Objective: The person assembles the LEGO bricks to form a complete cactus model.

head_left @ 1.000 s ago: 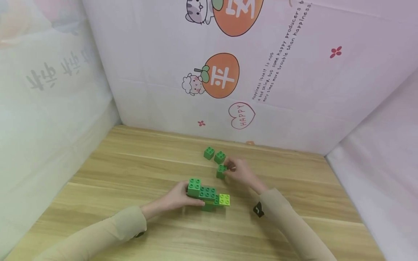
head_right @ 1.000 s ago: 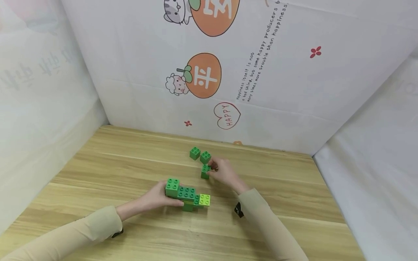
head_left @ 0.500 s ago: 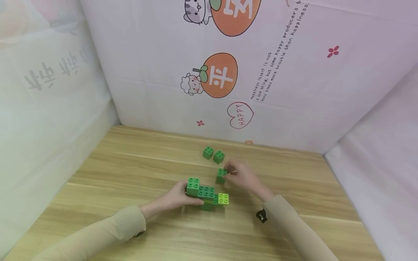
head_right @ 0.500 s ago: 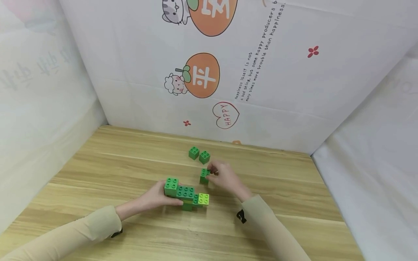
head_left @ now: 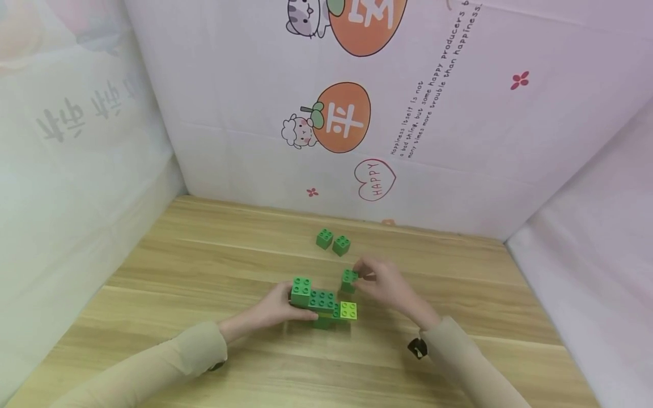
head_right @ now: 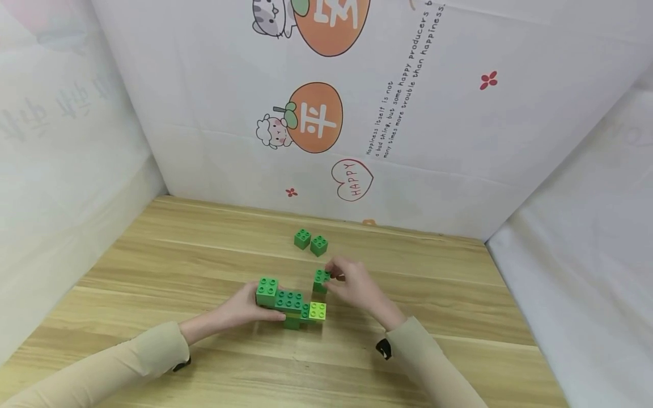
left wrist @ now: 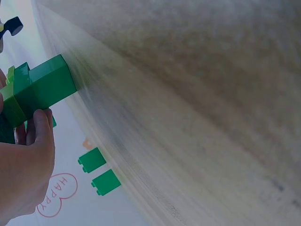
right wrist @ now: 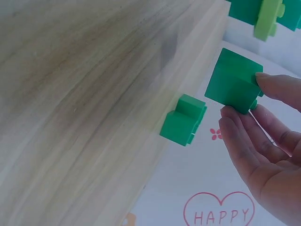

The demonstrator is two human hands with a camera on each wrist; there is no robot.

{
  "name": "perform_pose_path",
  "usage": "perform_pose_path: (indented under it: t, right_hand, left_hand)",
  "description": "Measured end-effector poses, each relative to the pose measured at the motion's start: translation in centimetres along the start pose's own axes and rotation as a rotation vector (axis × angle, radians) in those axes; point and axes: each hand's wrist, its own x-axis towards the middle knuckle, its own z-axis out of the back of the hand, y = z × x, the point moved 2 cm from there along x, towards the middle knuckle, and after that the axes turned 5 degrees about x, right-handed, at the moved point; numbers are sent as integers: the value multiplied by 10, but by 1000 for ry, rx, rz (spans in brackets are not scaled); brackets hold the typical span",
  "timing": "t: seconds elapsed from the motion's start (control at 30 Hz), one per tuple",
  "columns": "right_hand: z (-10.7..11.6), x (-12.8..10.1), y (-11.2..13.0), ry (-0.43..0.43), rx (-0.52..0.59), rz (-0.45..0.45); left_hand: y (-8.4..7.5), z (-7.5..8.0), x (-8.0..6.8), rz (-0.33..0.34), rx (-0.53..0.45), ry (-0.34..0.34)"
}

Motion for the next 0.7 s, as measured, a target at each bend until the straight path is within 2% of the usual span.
perform_pose_path:
  t: [0.23, 0.7]
  right_hand:
    - [5, -10, 7, 4, -4, -2]
    - [15, -24, 16, -35, -5, 86]
  left_hand:
    - [0, 0, 0, -3, -1, 1]
    - [1, 0, 0, -6, 2, 3]
